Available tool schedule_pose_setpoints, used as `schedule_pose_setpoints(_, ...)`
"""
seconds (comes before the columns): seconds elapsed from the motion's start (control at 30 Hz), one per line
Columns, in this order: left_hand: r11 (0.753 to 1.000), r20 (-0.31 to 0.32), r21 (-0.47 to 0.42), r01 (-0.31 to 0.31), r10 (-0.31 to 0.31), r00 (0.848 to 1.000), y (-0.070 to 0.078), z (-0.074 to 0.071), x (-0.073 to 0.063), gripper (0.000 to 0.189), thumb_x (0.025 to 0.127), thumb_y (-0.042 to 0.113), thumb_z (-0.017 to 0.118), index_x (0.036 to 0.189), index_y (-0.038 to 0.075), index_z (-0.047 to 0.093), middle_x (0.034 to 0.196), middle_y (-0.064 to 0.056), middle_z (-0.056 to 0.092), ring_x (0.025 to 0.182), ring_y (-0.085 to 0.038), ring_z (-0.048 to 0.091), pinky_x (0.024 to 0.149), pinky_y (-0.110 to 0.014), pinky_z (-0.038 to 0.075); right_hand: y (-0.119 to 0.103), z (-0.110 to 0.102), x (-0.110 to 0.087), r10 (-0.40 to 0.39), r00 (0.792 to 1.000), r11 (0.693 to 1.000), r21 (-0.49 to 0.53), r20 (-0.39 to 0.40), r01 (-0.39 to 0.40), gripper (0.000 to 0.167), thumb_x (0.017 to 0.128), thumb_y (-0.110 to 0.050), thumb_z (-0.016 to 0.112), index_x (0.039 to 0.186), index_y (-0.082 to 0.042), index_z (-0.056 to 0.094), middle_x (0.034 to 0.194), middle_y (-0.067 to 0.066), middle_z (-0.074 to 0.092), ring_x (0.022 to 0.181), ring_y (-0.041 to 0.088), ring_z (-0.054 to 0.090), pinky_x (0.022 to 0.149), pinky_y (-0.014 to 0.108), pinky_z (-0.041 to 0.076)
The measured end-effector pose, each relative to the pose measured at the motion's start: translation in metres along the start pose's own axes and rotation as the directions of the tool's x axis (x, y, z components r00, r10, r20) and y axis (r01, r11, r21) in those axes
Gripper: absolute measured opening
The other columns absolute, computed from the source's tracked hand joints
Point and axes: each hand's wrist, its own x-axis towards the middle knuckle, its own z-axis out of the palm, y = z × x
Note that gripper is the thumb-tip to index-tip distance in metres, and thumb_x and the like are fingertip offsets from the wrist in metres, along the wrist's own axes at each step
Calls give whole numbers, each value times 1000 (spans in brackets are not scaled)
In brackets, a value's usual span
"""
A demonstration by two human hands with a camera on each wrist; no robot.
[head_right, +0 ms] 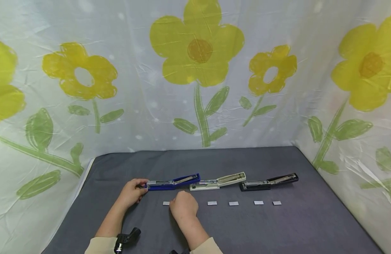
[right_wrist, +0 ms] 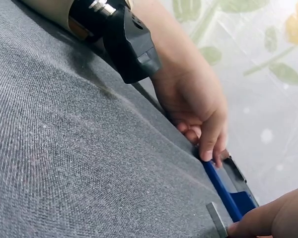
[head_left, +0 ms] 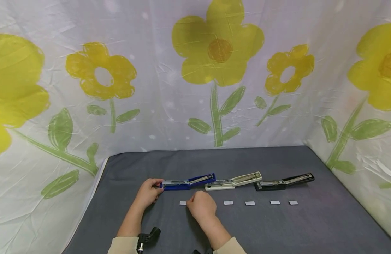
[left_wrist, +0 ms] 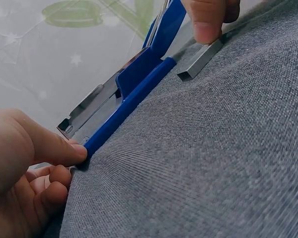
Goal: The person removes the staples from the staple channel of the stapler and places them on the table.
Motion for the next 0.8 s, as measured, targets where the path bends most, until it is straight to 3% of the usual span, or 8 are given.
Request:
schedule_pose_setpoints(0.3,1000,-1,3,-10,10,1000,2,-2,-2,34,93,-6,67,128,-5,67,107,-15,53,57,-20,53,46,-34,48,1,-6,6,-55,998,998,31,-27,56,38,83,-17,76,51,-22,55,51,-10,44,46,11,40,42,30,32)
schedule_pose_setpoints(0.47,1000,-4,-2,-10,10,1000,1,-2,-2,34,94,-7,67,127,-6,67,106,-15,53,56,-20,52,45,-32,47,-4,-14,13,-102,995,992,73,7,101,25,89,-15,74,65,-20,69,57,-10,53,47,10,45,43,29,38)
schedule_pose_setpoints(0.8,1000,-7,-10,-8,8,1000,2,-1,-4,33,94,-7,67,127,-6,67,105,-14,53,56,-21,51,45,-34,47,-29,-24,32,-136,989,989,68,60,132,12,96,-20,72,89,-17,81,78,-4,71,53,8,53,47,29,44)
